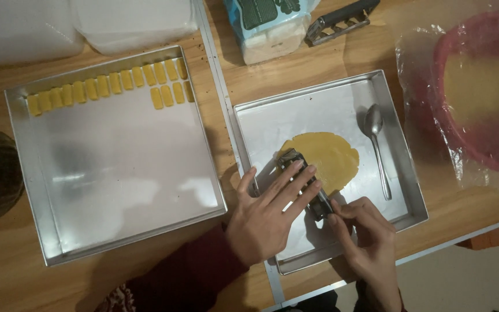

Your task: Flattening dough with a spoon, cutting it into strips with a roller tool, and arranging the pieces on a tray.

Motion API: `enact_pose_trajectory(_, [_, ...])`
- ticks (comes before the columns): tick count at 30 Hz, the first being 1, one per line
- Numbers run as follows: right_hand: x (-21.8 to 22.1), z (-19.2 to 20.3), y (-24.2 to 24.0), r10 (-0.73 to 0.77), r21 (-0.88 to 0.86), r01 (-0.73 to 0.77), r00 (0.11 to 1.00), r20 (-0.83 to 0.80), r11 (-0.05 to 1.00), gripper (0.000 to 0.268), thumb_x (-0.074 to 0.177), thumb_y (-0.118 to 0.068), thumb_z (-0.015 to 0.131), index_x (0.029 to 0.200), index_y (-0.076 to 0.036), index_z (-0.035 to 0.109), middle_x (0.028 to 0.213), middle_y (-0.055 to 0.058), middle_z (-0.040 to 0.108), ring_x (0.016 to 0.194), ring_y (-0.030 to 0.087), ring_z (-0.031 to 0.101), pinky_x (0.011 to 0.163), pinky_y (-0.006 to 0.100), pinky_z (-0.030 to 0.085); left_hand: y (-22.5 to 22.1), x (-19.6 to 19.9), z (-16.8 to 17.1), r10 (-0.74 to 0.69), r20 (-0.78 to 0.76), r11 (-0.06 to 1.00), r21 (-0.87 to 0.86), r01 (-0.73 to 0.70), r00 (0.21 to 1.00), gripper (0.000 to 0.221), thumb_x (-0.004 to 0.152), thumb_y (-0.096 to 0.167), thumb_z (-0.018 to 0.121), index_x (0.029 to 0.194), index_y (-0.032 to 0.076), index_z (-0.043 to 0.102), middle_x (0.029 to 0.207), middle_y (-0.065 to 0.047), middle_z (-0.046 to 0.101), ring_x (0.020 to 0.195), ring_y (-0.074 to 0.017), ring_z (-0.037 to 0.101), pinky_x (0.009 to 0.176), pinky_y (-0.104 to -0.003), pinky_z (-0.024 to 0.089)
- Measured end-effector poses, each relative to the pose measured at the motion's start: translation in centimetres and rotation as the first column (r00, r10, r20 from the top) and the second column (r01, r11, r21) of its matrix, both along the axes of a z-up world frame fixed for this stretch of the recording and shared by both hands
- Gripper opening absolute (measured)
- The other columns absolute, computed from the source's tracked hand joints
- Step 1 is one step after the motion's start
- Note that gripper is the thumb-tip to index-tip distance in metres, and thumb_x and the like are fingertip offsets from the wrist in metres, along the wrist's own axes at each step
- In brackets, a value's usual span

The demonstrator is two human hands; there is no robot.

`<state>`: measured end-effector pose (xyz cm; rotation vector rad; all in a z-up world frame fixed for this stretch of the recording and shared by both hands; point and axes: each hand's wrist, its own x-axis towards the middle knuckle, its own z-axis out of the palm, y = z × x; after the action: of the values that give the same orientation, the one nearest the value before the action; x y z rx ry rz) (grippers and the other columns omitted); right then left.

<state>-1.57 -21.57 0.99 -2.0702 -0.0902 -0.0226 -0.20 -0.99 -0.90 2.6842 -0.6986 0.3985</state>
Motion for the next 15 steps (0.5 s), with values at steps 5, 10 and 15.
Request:
enact_pose_trajectory(5, [0.0, 0.1, -0.3, 0.034, -0.034, -0.033, 0.999, 0.023, 0.999, 0.012, 0.089, -0.005, 0.072, 0.1, 0.0, 0.074, 0.09, 0.008, 0.068, 0.073, 0.014, 0.058, 0.063, 0.024, 0.047, 0.5, 0.1, -0.7, -0.032, 0.005, 0.995, -0.096, 0.033, 0.999, 0.073, 0.08, 0.009, 0.063, 0.15, 0.026, 0.05, 0.159, 0.003, 0.045, 0.148, -0.0108, 0.04, 0.105, -0.062, 0.026])
enact_pose_trajectory(10, [2.1, 0.9, -3.8, 0.017, -0.271, 0.014, 0.994, 0.111, 0.962, 0.018, 0.101, -0.012, 0.062, 0.112, -0.002, 0.072, 0.109, 0.011, 0.074, 0.091, 0.019, 0.067, 0.078, 0.03, 0.054, 0.3, -0.2, -2.7, -0.017, -0.031, 0.992, -0.128, 0.013, 0.999, 0.081, 0.081, 0.011, 0.063, 0.155, 0.032, 0.038, 0.166, -0.004, 0.035, 0.154, -0.0181, 0.038, 0.11, -0.065, 0.025])
enact_pose_trajectory(15, [4.9, 1.2, -5.3, -0.246, -0.586, 0.198, 0.969, -0.004, 0.786, 0.018, 0.108, -0.017, 0.056, 0.121, -0.014, 0.069, 0.094, 0.007, 0.073, 0.085, 0.021, 0.069, 0.08, 0.038, 0.048, 0.4, -0.2, -2.9, 0.017, -0.032, 0.955, -0.296, -0.026, 0.999, 0.096, 0.064, -0.005, 0.053, 0.157, 0.016, 0.037, 0.168, -0.006, 0.03, 0.157, -0.023, 0.033, 0.114, -0.061, 0.022])
